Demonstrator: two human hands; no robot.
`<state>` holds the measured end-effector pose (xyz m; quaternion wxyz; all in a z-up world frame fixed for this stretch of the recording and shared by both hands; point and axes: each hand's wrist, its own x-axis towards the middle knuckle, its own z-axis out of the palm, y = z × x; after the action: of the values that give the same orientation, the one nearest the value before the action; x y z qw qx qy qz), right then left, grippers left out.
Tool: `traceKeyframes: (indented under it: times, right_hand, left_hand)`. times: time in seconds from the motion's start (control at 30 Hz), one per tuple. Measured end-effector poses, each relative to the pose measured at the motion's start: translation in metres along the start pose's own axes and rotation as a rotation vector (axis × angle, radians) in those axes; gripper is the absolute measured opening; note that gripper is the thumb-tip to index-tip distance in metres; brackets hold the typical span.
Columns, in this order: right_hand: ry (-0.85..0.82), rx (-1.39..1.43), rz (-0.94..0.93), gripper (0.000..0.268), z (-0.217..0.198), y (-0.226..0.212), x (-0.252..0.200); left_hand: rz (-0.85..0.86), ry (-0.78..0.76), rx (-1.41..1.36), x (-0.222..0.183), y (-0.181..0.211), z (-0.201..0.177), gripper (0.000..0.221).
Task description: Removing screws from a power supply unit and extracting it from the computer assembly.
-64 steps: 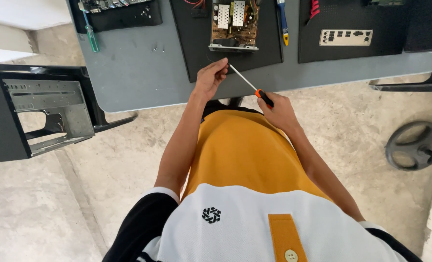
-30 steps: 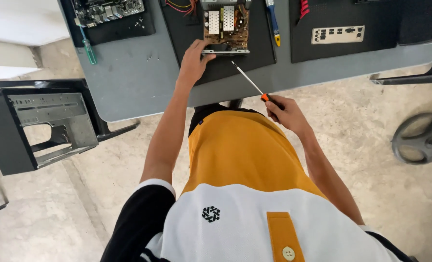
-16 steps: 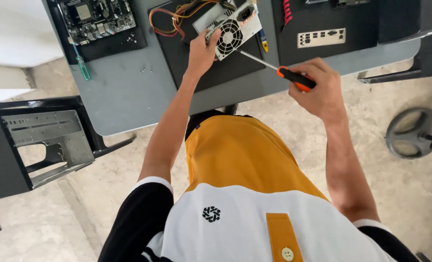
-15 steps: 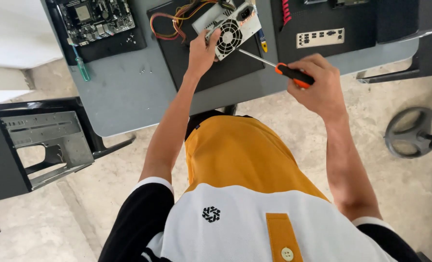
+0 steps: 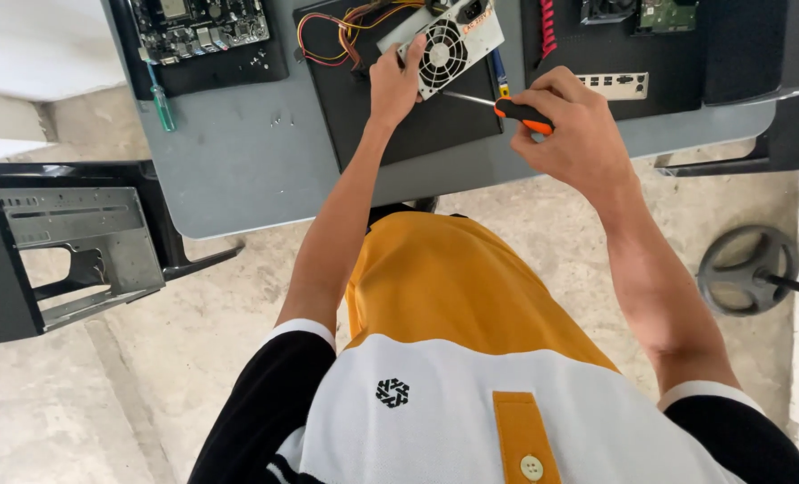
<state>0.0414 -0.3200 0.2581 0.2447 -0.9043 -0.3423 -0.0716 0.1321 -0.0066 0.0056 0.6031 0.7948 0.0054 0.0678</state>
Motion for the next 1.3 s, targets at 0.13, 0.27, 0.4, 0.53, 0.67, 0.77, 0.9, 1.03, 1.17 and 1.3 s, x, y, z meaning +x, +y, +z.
traceKeyframes:
  times: [0.13,0.27,0.4,0.53,0.67,0.77,0.9,1.03,1.17,1.3]
  right_hand:
    - [0.024,-0.019,-0.025,0.036,0.008,0.000,0.006]
    - [0.002,-0.043,-0.044,0.034,0.011,0.000,0.010]
    - [-0.069,-0.055,-0.037,0.036,-0.001,-0.013,0.022]
    - [-0.118,0.012,0.104,0.039,0.009,-0.013,0.021]
    - [0.011,-0.083,0.086,0.041,-0.003,-0.031,0.030]
    - [-0.152,0.198,0.190,0.037,-0.030,-0.046,0.040]
    - [0.062,-0.168,0.062,0.045,0.013,0.007,0.006]
    - [0.002,-0.339,0.163,0.048,-0.013,-0.022,0.022]
    - [-0.110,-0.076,0.048,0.031,-0.023,-0.031,0.022]
    - [0.075,-0.593,0.028,0.063,0.017,0.017,0.002]
  left_hand:
    - [-0.014,0.006,0.011,0.001,-0.003,0.002,0.069]
    - [-0.025,0.007,0.010,0.001,0.001,0.002,0.067]
    - [-0.040,0.016,0.032,0.002,-0.007,0.008,0.068]
    - [-0.025,0.014,-0.014,0.002,0.002,0.012,0.064]
    - [-0.035,0.052,-0.011,0.003,0.002,0.018,0.063]
    - [-0.032,0.047,-0.026,0.006,0.004,0.019,0.063]
    - [-0.025,0.058,-0.046,0.006,0.000,0.028,0.065]
    - [0.006,0.093,0.003,0.012,-0.010,0.032,0.064]
    - [-0.013,0.030,-0.074,0.010,0.006,0.031,0.058]
    - [0.018,0.050,-0.038,0.015,-0.008,0.036,0.062]
